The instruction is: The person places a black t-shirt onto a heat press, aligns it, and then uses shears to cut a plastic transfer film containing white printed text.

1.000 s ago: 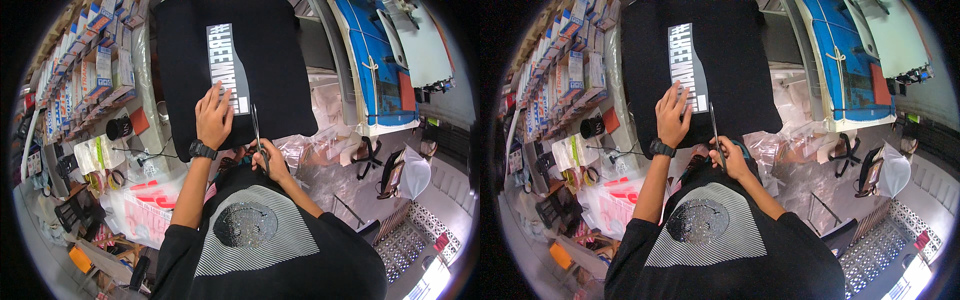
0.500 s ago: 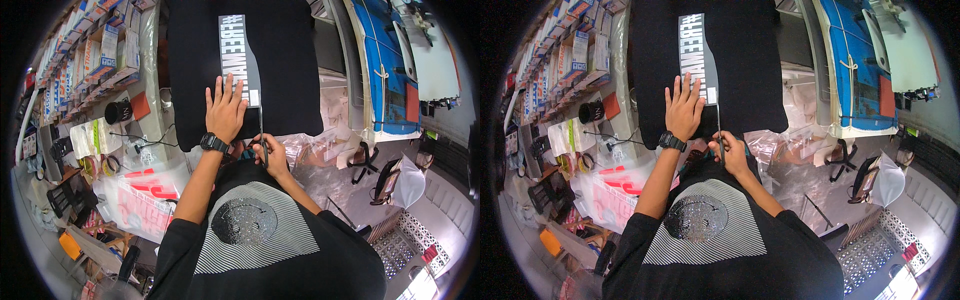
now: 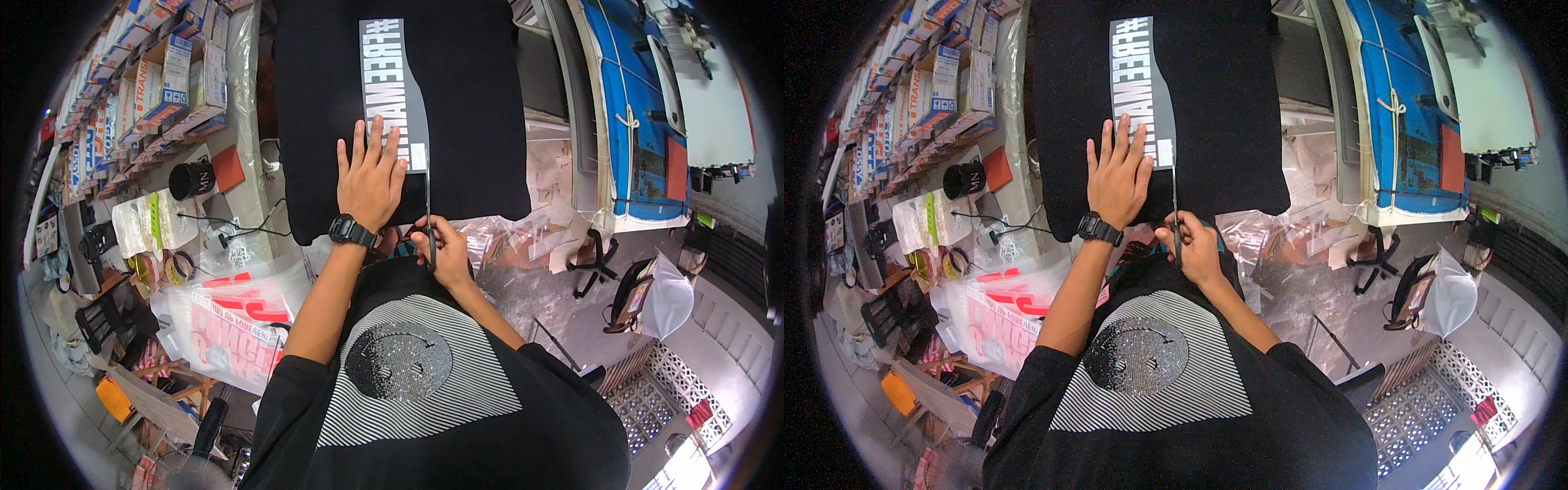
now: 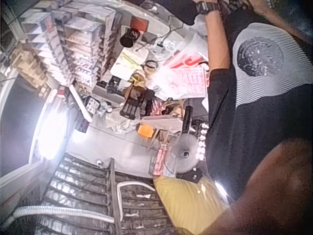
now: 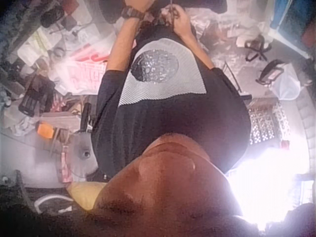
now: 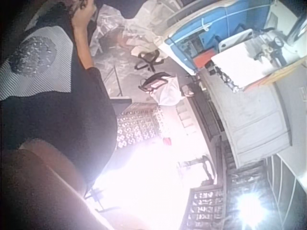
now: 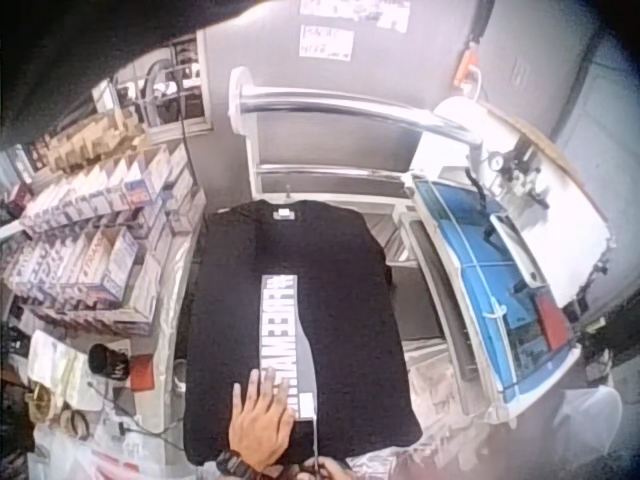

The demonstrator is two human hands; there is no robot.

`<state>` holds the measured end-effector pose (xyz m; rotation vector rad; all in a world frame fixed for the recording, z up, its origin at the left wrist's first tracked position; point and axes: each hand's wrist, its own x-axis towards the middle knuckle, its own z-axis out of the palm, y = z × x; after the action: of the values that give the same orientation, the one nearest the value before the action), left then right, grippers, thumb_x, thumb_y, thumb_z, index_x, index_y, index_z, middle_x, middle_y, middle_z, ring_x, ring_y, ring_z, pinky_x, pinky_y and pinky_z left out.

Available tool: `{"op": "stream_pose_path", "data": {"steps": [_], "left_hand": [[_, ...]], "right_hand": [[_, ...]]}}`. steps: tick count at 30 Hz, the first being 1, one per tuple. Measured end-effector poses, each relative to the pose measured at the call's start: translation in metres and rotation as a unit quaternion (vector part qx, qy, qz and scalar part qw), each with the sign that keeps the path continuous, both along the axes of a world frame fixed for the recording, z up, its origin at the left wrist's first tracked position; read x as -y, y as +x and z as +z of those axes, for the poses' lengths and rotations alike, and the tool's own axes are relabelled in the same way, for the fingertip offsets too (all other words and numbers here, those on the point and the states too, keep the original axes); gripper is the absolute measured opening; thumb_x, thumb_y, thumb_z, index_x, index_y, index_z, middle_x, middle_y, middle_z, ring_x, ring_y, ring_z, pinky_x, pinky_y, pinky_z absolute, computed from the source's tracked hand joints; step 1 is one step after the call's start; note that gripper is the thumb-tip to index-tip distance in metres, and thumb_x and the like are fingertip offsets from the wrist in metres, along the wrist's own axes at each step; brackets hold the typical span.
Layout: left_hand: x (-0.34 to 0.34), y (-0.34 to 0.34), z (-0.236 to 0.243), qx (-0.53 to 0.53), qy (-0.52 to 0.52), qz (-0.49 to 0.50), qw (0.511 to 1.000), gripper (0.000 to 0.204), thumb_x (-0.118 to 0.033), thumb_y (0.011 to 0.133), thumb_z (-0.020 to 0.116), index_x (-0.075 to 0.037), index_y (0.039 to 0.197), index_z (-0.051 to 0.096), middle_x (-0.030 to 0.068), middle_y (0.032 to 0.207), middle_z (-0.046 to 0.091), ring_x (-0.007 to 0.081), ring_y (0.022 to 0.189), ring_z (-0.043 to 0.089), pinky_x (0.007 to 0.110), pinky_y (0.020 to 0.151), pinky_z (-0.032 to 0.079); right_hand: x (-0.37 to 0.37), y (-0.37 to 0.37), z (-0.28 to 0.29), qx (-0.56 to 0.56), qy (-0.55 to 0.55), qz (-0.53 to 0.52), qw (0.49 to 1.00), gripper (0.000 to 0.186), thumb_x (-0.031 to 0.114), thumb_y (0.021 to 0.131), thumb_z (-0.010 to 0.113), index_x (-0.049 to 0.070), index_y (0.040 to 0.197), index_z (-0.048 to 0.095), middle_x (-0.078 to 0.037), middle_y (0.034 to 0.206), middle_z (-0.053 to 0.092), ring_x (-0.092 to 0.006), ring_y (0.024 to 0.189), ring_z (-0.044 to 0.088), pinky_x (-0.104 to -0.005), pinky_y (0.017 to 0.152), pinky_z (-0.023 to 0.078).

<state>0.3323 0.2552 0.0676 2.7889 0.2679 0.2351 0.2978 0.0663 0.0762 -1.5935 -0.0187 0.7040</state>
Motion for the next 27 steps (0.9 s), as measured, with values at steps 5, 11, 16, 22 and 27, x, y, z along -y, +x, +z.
{"op": "stream_pose_path", "data": {"steps": [5, 11, 16, 22, 27], "left_hand": [[0.000, 0.000, -0.001, -0.002, 0.005, 0.002, 1.000, 0.052, -0.042, 0.101, 0.041, -0.022, 0.149, 0.044, 0.0076, 0.160, 0.030, 0.0338, 0.148, 0.024, 0.058, 0.118, 0.015], [-0.001, 0.001, 0.002, 0.013, 0.000, -0.004, 1.000, 0.057, -0.048, 0.099, 0.046, -0.021, 0.148, 0.044, 0.0082, 0.159, 0.031, 0.0342, 0.147, 0.026, 0.058, 0.118, 0.016], [0.000, 0.001, 0.004, 0.019, -0.020, 0.003, 1.000, 0.060, -0.048, 0.095, 0.054, -0.020, 0.147, 0.047, 0.0085, 0.159, 0.033, 0.0342, 0.147, 0.027, 0.058, 0.117, 0.018], [0.001, 0.002, 0.006, 0.024, -0.028, 0.011, 0.999, 0.062, -0.048, 0.091, 0.060, -0.019, 0.145, 0.049, 0.0090, 0.157, 0.035, 0.0338, 0.146, 0.028, 0.059, 0.116, 0.020], [0.001, 0.003, 0.005, 0.028, -0.029, 0.011, 0.999, 0.063, -0.049, 0.090, 0.061, -0.019, 0.145, 0.050, 0.0089, 0.157, 0.035, 0.0337, 0.146, 0.028, 0.060, 0.116, 0.019]], "right_hand": [[0.001, -0.001, 0.002, 0.004, -0.011, 0.001, 1.000, 0.038, 0.028, 0.089, 0.075, -0.002, 0.108, 0.060, 0.002, 0.060, 0.054, -0.0024, 0.052, 0.049, -0.0205, 0.046, 0.041], [0.001, -0.001, 0.002, 0.019, -0.018, 0.003, 1.000, 0.040, 0.029, 0.089, 0.075, -0.003, 0.109, 0.060, 0.001, 0.060, 0.055, -0.0028, 0.052, 0.049, -0.0207, 0.045, 0.041], [0.000, -0.001, 0.006, 0.036, -0.034, -0.007, 0.999, 0.056, 0.028, 0.088, 0.075, -0.001, 0.131, 0.054, 0.001, 0.060, 0.055, -0.0037, 0.052, 0.051, -0.0220, 0.045, 0.041], [-0.001, 0.006, 0.008, 0.070, -0.052, 0.021, 0.996, 0.076, 0.026, 0.088, 0.076, 0.007, 0.150, 0.038, 0.000, 0.068, 0.064, -0.0036, 0.051, 0.054, -0.0203, 0.045, 0.044], [-0.006, 0.013, 0.007, 0.082, -0.038, 0.014, 0.996, 0.074, 0.024, 0.089, 0.075, 0.007, 0.150, 0.038, 0.000, 0.070, 0.065, -0.0030, 0.051, 0.053, -0.0198, 0.046, 0.043]]}}
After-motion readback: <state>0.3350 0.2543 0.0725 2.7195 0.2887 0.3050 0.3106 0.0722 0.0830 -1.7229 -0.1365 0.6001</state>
